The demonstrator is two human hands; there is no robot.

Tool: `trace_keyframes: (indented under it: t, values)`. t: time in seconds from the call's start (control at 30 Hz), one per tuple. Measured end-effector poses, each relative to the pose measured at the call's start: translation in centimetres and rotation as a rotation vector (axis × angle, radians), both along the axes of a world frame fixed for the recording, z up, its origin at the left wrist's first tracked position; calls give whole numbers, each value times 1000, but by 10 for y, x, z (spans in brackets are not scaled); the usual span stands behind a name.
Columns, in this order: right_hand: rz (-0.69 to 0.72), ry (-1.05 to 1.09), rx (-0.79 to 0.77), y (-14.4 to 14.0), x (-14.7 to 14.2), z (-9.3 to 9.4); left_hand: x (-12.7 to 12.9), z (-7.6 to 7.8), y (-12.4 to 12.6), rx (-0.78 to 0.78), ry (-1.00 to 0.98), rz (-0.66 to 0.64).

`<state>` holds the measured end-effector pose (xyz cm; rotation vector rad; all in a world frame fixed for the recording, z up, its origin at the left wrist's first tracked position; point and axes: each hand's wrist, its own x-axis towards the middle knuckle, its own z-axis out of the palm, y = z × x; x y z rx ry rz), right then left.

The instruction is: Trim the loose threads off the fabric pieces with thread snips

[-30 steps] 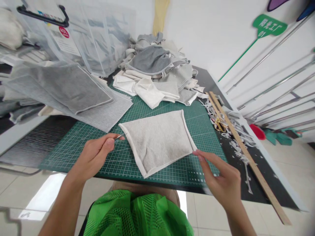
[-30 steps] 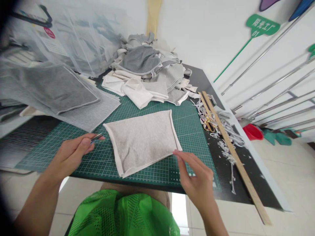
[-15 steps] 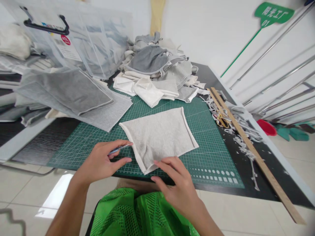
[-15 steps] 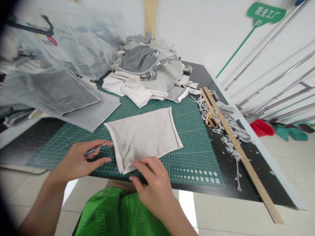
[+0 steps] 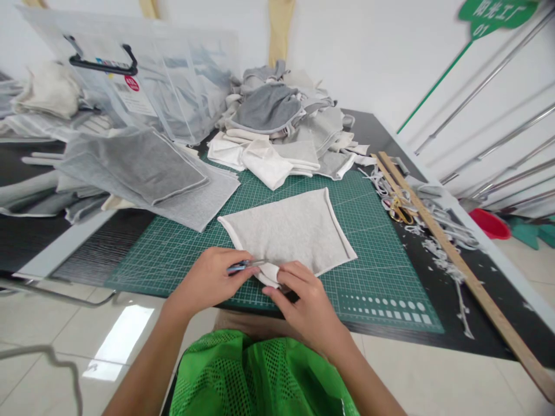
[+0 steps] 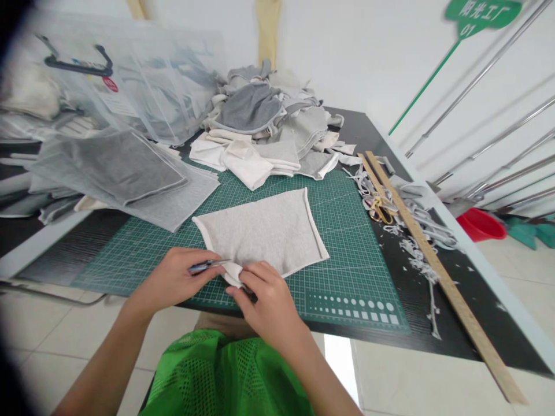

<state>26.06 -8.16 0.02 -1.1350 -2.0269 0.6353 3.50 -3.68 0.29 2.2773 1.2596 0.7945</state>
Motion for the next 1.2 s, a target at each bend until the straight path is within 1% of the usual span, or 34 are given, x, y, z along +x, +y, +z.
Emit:
trace_keyframes:
  t: [0.07, 0.13, 0.2, 0.3, 0.4, 0.53, 0.63, 0.73, 0.83, 0.93, 1.07, 1.13, 1.2]
  values:
    - [-2, 80, -104, 1, 3, 2, 4, 3, 4, -5, -11, 11]
    - [-4, 100, -170, 2, 5, 3, 8, 4, 7, -12, -22, 22]
    - [-21, 77, -177, 2, 4, 3, 11, 2, 10, -22, -34, 21]
    - [-78, 93, -139, 3, -1, 2, 13, 0, 9, -35, -69, 17]
    - [-141, 199, -160, 4, -5, 2, 10, 1, 5, -45, -126, 21]
    - [-224, 365, -314, 7, -4, 6, 2, 8, -3, -74, -172, -29]
    - [-266, 513, -415, 11, -1, 6, 3, 8, -8, -87, -174, -43]
    - [-257, 614, -445, 14, 0, 4, 13, 3, -10, -81, -146, -3]
    - [-243, 700, -483, 16, 2, 3, 25, -2, -8, -36, -122, 20]
    - [-214, 784, -545, 16, 5, 1, 31, -1, -4, 11, -130, 15]
    - [-150, 794, -547, 14, 9, 0, 30, 5, -1, 22, -147, -3]
    - [-160, 759, -511, 13, 10, 1, 30, 8, -1, 20, -144, -1]
    - [-201, 704, -469, 12, 9, 3, 30, 8, -2, 18, -137, 9]
